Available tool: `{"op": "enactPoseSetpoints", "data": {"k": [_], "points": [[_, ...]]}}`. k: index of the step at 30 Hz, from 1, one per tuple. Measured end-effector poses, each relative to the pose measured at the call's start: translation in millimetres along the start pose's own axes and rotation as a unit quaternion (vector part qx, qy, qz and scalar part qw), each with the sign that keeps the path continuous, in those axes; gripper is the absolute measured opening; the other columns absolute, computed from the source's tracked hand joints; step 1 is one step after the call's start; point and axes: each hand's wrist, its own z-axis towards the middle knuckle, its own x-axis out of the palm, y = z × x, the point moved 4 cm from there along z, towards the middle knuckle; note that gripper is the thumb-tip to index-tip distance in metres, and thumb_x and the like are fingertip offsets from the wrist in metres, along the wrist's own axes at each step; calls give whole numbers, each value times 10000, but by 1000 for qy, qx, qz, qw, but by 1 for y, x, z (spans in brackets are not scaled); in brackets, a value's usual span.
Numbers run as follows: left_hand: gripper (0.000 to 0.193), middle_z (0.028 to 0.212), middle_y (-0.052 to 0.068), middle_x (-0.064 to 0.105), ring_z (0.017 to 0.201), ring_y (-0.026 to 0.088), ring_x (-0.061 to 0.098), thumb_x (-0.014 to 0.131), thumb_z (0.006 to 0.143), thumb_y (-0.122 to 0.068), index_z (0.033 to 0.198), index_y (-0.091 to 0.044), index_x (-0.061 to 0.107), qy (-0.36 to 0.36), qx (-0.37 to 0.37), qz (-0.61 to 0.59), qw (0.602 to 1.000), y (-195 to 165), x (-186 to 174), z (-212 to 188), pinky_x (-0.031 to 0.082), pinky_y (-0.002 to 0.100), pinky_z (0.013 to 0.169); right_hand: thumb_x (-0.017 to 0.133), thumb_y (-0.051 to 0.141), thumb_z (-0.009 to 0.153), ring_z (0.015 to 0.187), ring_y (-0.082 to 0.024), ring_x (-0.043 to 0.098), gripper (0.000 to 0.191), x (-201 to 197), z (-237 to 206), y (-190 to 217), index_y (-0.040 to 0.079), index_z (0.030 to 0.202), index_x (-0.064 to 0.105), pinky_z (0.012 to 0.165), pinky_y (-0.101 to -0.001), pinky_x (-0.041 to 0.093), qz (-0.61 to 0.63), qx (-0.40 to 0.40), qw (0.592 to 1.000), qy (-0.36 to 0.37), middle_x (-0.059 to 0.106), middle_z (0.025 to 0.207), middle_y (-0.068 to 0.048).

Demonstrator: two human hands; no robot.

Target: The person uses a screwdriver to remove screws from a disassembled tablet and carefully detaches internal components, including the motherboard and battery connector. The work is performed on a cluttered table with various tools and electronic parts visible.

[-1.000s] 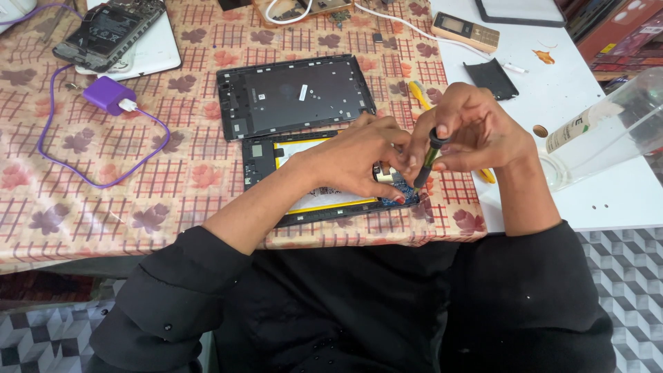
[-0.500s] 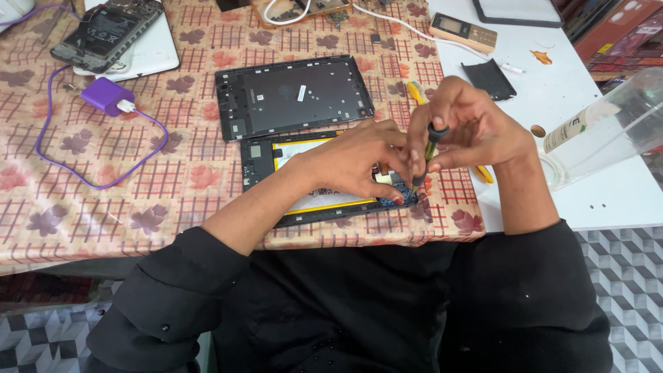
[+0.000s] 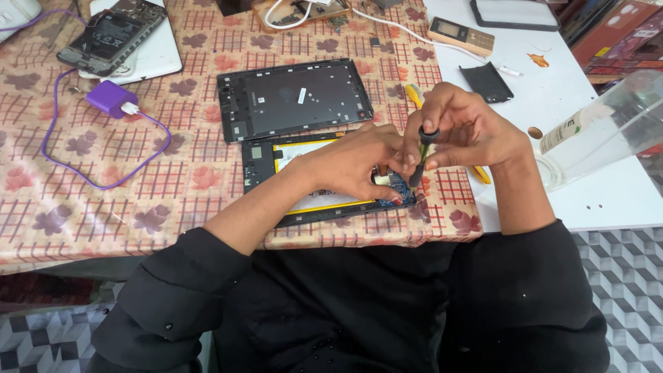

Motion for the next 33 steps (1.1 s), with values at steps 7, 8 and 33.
{"op": "enactPoseSetpoints", "data": {"k": [7,8,33], "points": [[355,1147,44,647,1191,261,578,832,786,-451,1008,-177,795,-11,14,1,1000,2,2,0,368,518,1022,706,-128,908,1051,-261,716,473,1,6,-2,106,1242,468,888,-369,647,41,13,999,-6,676,1090,-188],[354,1140,49,641,1187,260,586,826,785,-448,993,-165,781,-7,3,-3,1000,3,3,0,397,495,1004,681,-128,916,1065,-269,716,457,1,5,-3,97,1246,459,898,-360,627,45,33,998,-24,681,1090,-198],[202,1078,-50,667,1140,196,571,811,809,-393,971,-275,835,-16,25,-39,999,3,6,4,358,501,1032,602,-217,853,1001,-279,736,498,-8,-2,1,92,1202,424,742,-276,592,53,11,995,-85,671,1055,-222]]}}
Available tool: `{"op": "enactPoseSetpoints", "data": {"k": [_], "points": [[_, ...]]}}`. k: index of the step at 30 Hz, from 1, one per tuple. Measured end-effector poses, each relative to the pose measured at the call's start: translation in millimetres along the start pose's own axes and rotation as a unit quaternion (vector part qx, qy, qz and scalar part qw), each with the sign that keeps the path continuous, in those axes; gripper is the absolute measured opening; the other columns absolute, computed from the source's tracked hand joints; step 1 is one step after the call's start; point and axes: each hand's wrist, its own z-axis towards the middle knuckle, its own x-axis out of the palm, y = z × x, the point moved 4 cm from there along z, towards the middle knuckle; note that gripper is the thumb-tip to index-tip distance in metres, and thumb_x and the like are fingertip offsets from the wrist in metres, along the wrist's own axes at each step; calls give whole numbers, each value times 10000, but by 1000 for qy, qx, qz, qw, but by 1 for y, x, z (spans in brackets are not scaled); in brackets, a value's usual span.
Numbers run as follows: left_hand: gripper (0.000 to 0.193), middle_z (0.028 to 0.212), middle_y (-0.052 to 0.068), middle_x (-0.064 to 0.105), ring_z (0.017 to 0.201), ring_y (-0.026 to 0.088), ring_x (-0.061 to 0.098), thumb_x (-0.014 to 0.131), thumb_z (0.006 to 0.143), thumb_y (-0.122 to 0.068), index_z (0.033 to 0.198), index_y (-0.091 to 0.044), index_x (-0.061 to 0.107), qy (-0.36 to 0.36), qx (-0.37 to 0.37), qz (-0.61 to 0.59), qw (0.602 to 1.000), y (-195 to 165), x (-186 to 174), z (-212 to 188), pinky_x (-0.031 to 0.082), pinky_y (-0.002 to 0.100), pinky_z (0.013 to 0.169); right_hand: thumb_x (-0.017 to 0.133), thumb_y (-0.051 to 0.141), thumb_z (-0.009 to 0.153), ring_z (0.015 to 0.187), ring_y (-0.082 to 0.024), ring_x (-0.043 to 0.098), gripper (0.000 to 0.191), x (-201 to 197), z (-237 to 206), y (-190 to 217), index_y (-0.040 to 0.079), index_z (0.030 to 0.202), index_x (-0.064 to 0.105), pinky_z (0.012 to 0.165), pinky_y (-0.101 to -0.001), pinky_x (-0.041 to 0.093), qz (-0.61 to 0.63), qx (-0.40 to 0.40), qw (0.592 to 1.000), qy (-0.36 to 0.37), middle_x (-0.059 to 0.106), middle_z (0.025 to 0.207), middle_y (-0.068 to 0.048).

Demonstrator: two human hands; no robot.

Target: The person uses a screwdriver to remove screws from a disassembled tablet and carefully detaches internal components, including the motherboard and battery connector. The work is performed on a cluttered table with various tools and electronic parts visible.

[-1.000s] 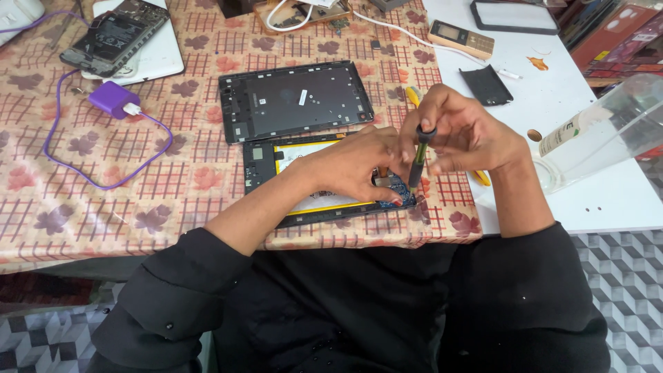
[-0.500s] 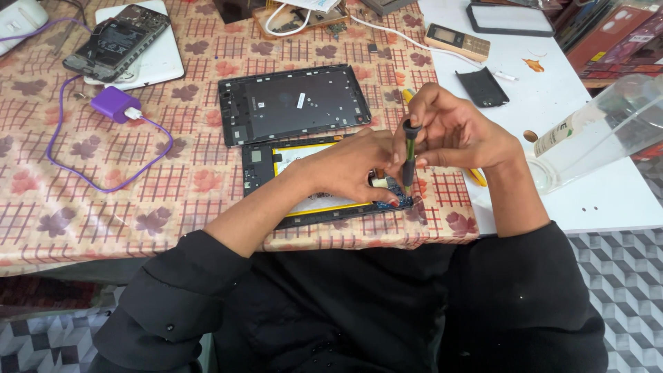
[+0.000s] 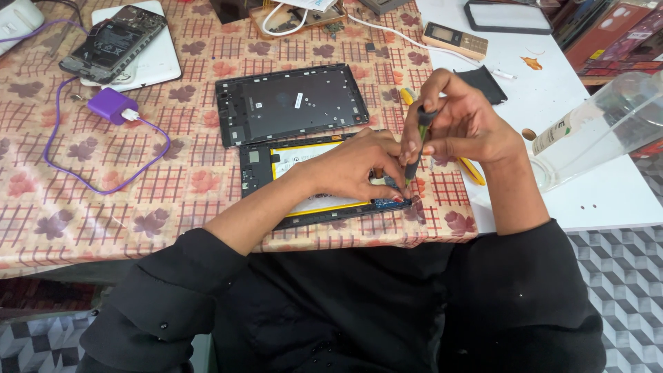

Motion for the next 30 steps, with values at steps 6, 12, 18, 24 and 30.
{"op": "enactPoseSetpoints", "data": {"k": [6,12,18,24,30], "points": [[183,976,-31,636,1074,195,575,820,803,-363,963,-278,845,-2,12,8,1000,-5,-1,1,316,545,1051,667,-209,873,996,-264,715,540,-5,0,2,131,1217,427,913,-389,591,6,-66,997,-35,660,949,-164],[273,1162,-15,688,1037,194,627,834,782,-313,1020,-182,802,-6,4,-129,992,-1,-4,1,544,342,808,657,-213,869,966,-251,718,532,-6,2,0,119,1208,416,887,-360,595,-18,-55,997,-51,682,981,-186],[179,1052,59,739,978,203,673,865,831,-227,909,-78,806,-47,13,-126,991,9,-5,0,544,343,853,660,-209,889,991,-248,721,530,-6,2,-1,120,1226,415,911,-381,617,-3,-63,996,-65,673,995,-164],[105,930,12,773,912,143,745,813,854,-220,878,-119,810,-130,-60,-138,980,23,-34,-2,561,324,936,642,-237,981,1049,-231,713,562,-18,4,1,148,1304,392,967,-362,614,-29,-163,969,-182,659,1065,-128],[249,895,21,715,972,236,642,874,744,-367,760,-130,798,-240,-250,174,922,33,-81,-24,515,428,813,596,-241,972,1080,-199,683,631,-35,0,4,127,1422,348,1008,-302,601,-108,-141,910,-376,666,1167,-137]]}}
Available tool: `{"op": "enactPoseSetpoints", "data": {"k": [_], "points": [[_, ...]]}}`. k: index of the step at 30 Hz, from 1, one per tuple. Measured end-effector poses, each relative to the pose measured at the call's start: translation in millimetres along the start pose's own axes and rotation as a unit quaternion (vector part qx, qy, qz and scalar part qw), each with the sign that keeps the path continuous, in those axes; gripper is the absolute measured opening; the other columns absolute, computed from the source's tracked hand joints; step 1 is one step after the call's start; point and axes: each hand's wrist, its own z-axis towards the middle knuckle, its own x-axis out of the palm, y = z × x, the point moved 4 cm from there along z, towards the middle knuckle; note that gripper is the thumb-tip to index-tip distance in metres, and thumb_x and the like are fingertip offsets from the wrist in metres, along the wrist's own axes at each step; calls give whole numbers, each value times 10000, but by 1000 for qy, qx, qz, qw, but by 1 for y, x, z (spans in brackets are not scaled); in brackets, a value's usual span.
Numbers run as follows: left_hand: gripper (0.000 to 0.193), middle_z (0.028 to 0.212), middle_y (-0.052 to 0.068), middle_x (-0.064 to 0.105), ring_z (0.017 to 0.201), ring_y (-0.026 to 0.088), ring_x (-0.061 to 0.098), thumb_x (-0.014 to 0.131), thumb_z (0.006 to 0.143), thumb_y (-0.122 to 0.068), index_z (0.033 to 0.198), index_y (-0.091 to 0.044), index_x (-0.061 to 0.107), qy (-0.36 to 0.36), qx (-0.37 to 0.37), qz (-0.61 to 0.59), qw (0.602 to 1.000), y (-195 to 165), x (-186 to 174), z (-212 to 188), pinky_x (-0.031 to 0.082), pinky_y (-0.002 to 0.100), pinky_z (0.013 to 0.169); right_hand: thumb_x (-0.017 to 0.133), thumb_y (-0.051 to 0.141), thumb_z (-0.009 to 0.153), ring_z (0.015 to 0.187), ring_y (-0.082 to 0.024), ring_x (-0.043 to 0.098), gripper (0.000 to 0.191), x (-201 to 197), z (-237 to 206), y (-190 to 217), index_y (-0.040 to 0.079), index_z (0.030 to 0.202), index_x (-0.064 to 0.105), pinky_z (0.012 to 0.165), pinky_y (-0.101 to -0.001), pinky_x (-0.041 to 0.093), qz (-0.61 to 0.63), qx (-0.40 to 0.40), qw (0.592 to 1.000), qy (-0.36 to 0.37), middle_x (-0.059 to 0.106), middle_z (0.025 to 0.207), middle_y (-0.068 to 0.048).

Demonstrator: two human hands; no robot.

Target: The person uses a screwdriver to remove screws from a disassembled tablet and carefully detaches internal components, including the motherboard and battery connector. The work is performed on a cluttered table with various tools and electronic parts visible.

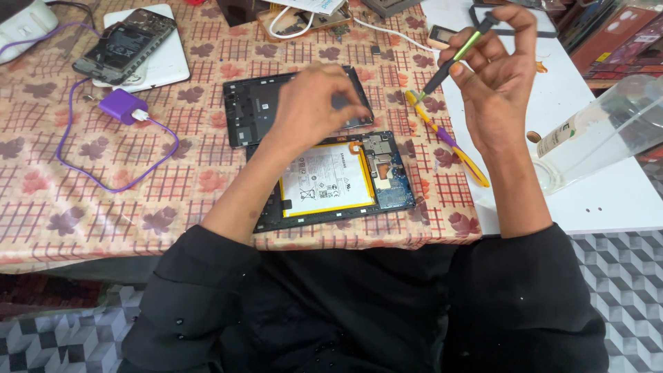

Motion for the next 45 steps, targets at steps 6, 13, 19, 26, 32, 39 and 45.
{"op": "enactPoseSetpoints", "data": {"k": [6,13,19,26,32,39,45], "points": [[243,932,57,689,1002,277,630,849,813,-357,826,-120,794,-84,-9,125,989,9,-17,-1,483,451,874,465,-131,1012,876,-154,518,391,27,-8,-11,81,1296,629,781,-296,462,-262,16,959,103,583,1109,-57],[138,973,68,693,1057,298,597,741,919,-257,936,-139,811,-76,-2,104,992,6,-15,-1,426,496,909,489,-108,785,966,-213,560,502,61,-23,-19,110,1136,773,793,-380,509,-442,-58,847,288,516,1072,-89],[129,971,59,713,1054,298,618,756,855,-215,957,-159,813,-32,14,44,998,2,-15,-1,418,501,953,741,129,818,953,-238,573,304,72,-27,-21,174,1112,800,765,-383,522,-478,-13,794,375,557,977,-68],[172,979,38,742,1014,267,657,774,837,-253,976,-156,802,33,22,-46,998,0,-7,0,434,479,931,906,365,613,1035,-224,594,668,80,-29,-14,193,1226,705,881,-381,509,-437,30,796,418,561,1050,-30],[152,954,45,746,984,272,661,763,855,-230,971,-142,806,32,30,-46,998,3,-5,0,448,474,912,865,302,659,1040,-226,593,582,82,-31,-12,193,1211,717,900,-380,515,-437,21,803,404,557,1055,-35],[159,935,82,734,951,285,681,782,822,-174,966,-113,807,49,79,-68,993,-1,-4,-1,519,436,865,810,223,738,942,-260,624,399,87,-37,-7,137,1120,733,796,-382,535,-423,-126,796,415,605,1017,-66],[260,949,86,749,933,286,707,823,663,-135,921,-102,813,102,131,-106,980,-8,4,-5,547,413,842,780,178,718,944,-288,658,379,87,-43,-6,103,1082,708,772,-404,567,-420,-179,790,409,617,1073,-94]]}}
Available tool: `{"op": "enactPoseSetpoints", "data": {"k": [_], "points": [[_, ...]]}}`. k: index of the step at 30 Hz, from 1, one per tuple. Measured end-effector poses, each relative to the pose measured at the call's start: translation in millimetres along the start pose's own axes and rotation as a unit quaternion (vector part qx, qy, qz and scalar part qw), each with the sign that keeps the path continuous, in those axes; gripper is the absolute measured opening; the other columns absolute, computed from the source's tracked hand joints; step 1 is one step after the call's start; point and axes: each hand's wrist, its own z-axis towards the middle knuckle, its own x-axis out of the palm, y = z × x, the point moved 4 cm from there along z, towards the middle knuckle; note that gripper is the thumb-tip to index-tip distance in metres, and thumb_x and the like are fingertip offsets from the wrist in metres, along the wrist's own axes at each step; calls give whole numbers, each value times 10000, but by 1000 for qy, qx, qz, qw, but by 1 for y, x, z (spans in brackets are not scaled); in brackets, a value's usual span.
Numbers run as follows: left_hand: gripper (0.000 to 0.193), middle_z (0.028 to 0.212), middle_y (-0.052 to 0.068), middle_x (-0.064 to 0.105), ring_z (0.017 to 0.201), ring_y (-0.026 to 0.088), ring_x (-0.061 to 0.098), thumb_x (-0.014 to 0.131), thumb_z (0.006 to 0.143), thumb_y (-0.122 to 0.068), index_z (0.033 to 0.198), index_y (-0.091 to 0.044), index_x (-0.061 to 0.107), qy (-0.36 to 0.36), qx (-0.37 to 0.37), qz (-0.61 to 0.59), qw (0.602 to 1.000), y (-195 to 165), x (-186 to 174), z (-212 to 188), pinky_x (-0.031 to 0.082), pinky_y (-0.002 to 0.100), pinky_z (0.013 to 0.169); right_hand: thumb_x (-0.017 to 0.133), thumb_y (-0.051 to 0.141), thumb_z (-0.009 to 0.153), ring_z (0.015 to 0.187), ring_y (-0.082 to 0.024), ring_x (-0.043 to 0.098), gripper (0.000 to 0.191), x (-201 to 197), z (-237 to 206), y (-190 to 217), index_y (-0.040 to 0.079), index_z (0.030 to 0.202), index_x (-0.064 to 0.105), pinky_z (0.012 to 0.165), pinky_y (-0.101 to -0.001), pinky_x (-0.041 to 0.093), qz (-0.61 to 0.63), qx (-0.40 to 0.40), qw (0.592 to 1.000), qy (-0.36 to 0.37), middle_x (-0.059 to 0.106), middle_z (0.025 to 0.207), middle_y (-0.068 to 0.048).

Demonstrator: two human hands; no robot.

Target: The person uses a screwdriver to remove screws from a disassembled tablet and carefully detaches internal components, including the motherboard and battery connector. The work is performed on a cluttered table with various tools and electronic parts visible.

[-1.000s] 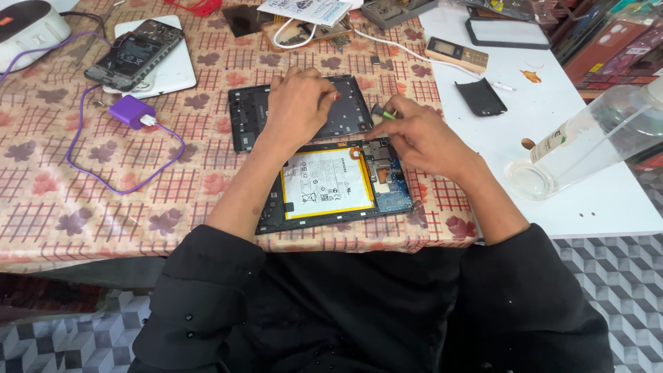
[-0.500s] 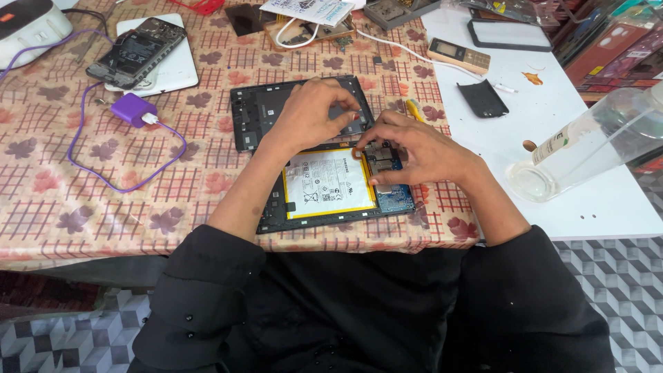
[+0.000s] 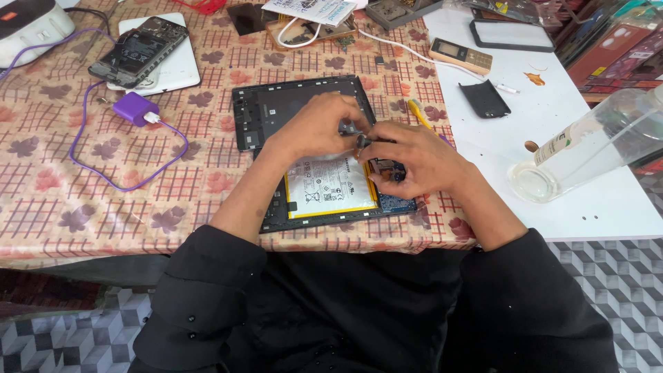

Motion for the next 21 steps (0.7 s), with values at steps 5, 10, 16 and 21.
{"op": "enactPoseSetpoints", "data": {"k": [5,10,16,21], "points": [[312,949,87,751,906,275,717,811,624,-108,933,-66,794,36,-39,21,998,2,8,0,563,393,797,769,163,697,946,-289,666,365,2,2,2,91,1047,693,749,-390,570,4,-3,1000,13,620,1079,-95],[273,899,93,751,867,271,724,821,659,-147,912,-54,784,36,-38,27,998,2,8,1,566,393,780,739,133,746,930,-268,665,309,0,1,-2,75,1046,691,768,-386,567,56,21,998,-3,619,1053,-89],[193,899,96,780,861,256,753,792,723,-170,901,-100,819,23,-54,15,998,4,8,0,581,381,799,569,7,892,886,-239,661,242,-1,-1,-18,73,1077,710,735,-375,560,37,105,991,-71,602,1000,-85],[178,853,86,779,839,240,752,781,728,-161,899,-130,819,29,-84,33,995,5,7,-1,579,387,782,558,-30,869,839,-252,650,289,2,-5,-26,86,1064,736,728,-412,546,-33,178,982,-56,592,1010,-105]]}}
